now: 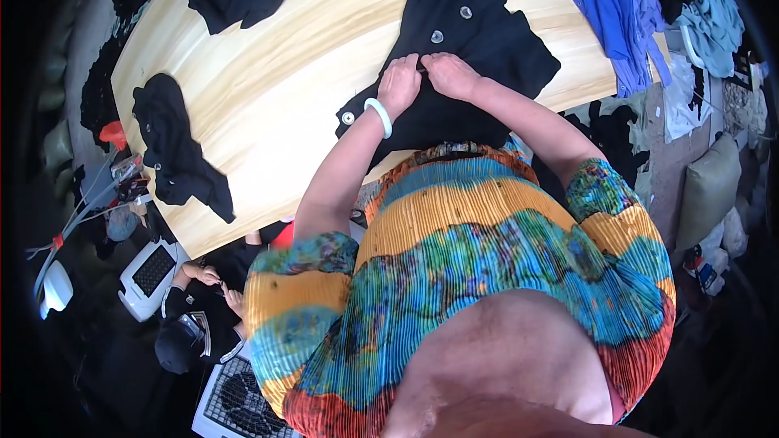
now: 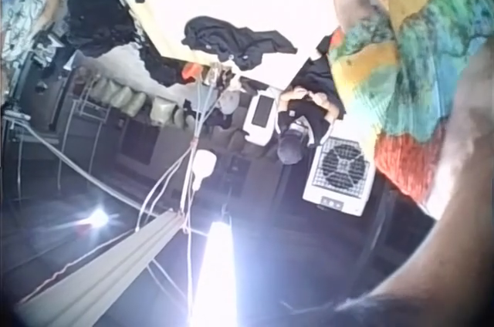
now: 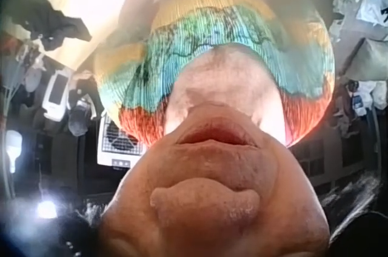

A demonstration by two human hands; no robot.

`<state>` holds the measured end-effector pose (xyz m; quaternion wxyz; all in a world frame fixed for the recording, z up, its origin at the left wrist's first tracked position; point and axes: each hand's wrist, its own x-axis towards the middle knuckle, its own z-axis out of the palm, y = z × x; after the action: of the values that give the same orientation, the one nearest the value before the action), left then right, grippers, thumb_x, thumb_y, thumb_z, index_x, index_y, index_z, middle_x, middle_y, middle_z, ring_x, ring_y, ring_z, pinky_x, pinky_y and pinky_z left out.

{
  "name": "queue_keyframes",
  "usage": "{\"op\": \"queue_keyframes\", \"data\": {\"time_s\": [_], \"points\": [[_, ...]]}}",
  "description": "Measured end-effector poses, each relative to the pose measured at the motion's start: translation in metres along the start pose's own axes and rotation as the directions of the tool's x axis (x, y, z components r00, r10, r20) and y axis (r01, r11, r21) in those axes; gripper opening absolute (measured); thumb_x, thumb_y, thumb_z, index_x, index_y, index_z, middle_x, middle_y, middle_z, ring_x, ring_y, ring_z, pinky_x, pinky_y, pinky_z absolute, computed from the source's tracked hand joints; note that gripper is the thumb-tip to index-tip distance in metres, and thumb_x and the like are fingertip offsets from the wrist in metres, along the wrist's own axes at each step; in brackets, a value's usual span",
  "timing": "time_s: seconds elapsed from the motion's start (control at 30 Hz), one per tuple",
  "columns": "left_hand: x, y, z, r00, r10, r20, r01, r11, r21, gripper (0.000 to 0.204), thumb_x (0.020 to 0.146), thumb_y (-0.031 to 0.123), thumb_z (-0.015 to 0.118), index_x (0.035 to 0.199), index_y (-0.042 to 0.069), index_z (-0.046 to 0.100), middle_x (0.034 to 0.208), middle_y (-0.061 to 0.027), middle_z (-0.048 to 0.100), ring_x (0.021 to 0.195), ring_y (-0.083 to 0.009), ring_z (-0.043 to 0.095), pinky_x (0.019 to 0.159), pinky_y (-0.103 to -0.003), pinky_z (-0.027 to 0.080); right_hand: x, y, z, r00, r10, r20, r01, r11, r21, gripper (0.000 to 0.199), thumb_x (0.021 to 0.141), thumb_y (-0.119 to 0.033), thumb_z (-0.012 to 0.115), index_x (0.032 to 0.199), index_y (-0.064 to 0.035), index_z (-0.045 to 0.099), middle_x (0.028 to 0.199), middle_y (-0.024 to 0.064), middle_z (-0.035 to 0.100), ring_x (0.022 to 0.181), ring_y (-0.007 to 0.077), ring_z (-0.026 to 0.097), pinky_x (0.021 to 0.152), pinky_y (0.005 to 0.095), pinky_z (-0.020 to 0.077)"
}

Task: The recorder is inspecting and sorting black fabric pieces with metal grommets on a manufacturing table.

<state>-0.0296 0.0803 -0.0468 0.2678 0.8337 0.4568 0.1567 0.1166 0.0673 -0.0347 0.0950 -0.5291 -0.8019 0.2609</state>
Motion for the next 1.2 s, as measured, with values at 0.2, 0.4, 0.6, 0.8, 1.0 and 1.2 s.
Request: {"op": "queue_keyframes", "data": {"time_s": [0.2,0.4,0.6,0.8,1.0,1.2], "points": [[0.000,-0.001,-0.007,0.995,-0.097,0.004,0.096,0.977,-0.192,0.028,0.075,-0.004,0.038,0.103,0.001,0.041,0.085,-0.0225,0.056,0.083,-0.0378,0.053,0.074,-0.046,0.042,0.001,-0.001,-0.010,0.995,0.101,0.013,-0.101,0.977,0.186,0.010,0.070,0.001,0.044,0.079,0.0023,0.049,0.078,0.0214,0.056,0.082,0.0352,0.055,0.073,0.0422,0.0438],[0.004,-0.010,-0.017,0.975,-0.098,0.198,0.174,0.893,-0.414,0.026,0.075,-0.002,0.043,0.102,0.000,0.043,0.095,-0.0225,0.055,0.094,-0.0347,0.053,0.079,-0.039,0.043,-0.001,0.013,-0.014,0.985,0.071,0.158,-0.131,0.900,0.417,0.022,0.076,-0.015,0.055,0.095,-0.0042,0.054,0.079,0.0153,0.058,0.078,0.0302,0.057,0.070,0.0360,0.0446],[0.018,-0.015,-0.027,0.882,-0.171,0.439,0.394,0.780,-0.487,0.037,0.071,0.008,0.062,0.104,-0.001,0.047,0.106,-0.0158,0.052,0.109,-0.0264,0.046,0.088,-0.032,0.038,0.003,0.021,-0.011,0.981,0.078,0.178,-0.156,0.864,0.478,0.021,0.077,-0.018,0.060,0.088,-0.0015,0.054,0.076,0.0094,0.057,0.069,0.0154,0.054,0.066,0.0284,0.0428],[0.005,0.014,-0.010,0.910,-0.331,0.249,0.383,0.902,-0.200,0.035,0.069,0.011,0.059,0.100,-0.001,0.047,0.093,-0.0230,0.057,0.091,-0.0346,0.055,0.079,-0.039,0.044,-0.024,0.048,-0.037,0.960,0.049,0.276,-0.075,0.994,0.085,0.022,0.074,-0.021,0.058,0.090,-0.0064,0.058,0.083,0.0139,0.059,0.085,0.0290,0.056,0.077,0.0373,0.0436],[0.015,0.011,-0.012,0.873,-0.403,0.274,0.465,0.857,-0.223,0.047,0.071,0.025,0.055,0.106,-0.004,0.047,0.096,-0.0247,0.057,0.093,-0.0354,0.055,0.083,-0.039,0.043,-0.043,0.054,-0.042,0.985,0.052,0.164,-0.037,0.995,-0.091,0.018,0.075,-0.017,0.055,0.089,-0.0060,0.058,0.085,0.0132,0.058,0.090,0.0279,0.054,0.083,0.0371,0.0401],[0.059,0.012,-0.006,0.896,-0.401,0.191,0.423,0.902,-0.086,0.048,0.069,0.035,0.063,0.094,-0.005,0.054,0.091,-0.0236,0.058,0.089,-0.0342,0.056,0.076,-0.039,0.045,-0.032,0.050,-0.033,1.000,-0.010,0.024,0.012,0.998,-0.057,0.017,0.076,-0.017,0.053,0.089,-0.0064,0.057,0.082,0.0124,0.058,0.085,0.0277,0.056,0.080,0.0368,0.0419]]}}
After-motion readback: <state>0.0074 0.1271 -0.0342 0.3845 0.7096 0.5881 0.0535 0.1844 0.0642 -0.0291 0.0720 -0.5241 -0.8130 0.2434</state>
